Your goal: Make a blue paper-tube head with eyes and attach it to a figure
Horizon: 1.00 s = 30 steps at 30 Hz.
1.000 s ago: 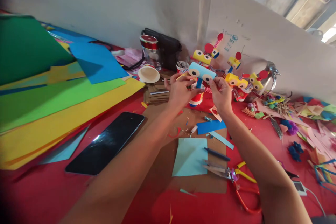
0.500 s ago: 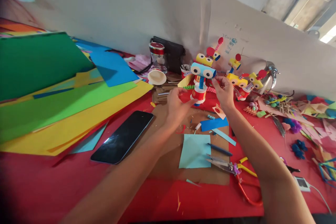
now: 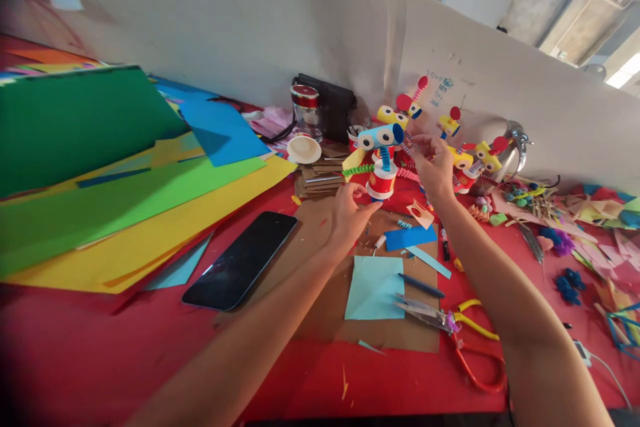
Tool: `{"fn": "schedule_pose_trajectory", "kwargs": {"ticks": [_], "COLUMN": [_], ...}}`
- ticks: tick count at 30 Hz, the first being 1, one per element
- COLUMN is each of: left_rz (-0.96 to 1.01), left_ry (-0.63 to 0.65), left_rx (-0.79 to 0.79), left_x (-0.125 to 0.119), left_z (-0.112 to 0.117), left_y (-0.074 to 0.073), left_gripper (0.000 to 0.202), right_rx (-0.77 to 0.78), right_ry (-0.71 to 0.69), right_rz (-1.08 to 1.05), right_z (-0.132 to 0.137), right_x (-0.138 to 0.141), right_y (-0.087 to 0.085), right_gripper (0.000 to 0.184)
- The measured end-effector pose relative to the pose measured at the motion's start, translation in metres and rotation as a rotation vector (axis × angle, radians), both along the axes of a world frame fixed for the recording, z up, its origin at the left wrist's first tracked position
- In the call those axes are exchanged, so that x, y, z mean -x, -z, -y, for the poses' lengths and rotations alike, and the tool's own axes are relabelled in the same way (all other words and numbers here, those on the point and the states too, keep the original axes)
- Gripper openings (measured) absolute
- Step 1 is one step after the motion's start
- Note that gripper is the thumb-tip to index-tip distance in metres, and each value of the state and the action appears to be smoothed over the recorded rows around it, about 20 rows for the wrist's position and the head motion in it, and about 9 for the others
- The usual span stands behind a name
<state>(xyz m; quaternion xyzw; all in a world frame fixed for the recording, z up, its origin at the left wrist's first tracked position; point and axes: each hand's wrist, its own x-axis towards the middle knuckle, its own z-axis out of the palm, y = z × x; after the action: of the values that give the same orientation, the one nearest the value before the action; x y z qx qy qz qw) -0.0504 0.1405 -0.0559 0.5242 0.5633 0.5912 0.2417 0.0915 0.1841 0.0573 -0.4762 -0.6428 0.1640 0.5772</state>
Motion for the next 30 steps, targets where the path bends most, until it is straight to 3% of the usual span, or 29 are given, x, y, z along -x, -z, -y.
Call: {"fn": "schedule_pose_trajectory", "kwargs": {"ticks": [4,6,12,21,25,30], "left_rz": [-0.006,-0.015,-0.085,-0.111,-0.149,-0.177], "left_ry": [0.005,-0.007,-0.138,-0.224,-0.217,-0.137], "left_rx": [-0.012,-0.022,0.027,0.027,0.016,-0.040], "left_x": [0.002,0.003,0.001,-0.021,-0.025,-0.026], "left_z": [0.000,0.000,0.003,-0.020,-0.029,-0.035], "left_y": [0.001,-0.001,-0.023,-0.057,-0.058,-0.046], "left_gripper": [0.034,0.034,0.027,0.030,0.019,0.010], "right_rx": [-0.036,-0.004,0.045,0.135,0.121,0.089], "right_ry": [0.004,0.000,0.004,-0.034,-0.052,-0.095], "right_rz": [0.069,0.107,0.239,0.172,0.052,-0.008], "right_z": [-0.006,-0.014,-0.037,-0.031,-0.025,-0.022], "right_x": [0.010,0.015,0.025,0.018,0.008,0.002], "right_y": [-0.017,-0.019,-0.010,-0.002,0.011,0.027], "right_gripper": [0.003,0.011,0.029,0.020,0.025,0.029]}}
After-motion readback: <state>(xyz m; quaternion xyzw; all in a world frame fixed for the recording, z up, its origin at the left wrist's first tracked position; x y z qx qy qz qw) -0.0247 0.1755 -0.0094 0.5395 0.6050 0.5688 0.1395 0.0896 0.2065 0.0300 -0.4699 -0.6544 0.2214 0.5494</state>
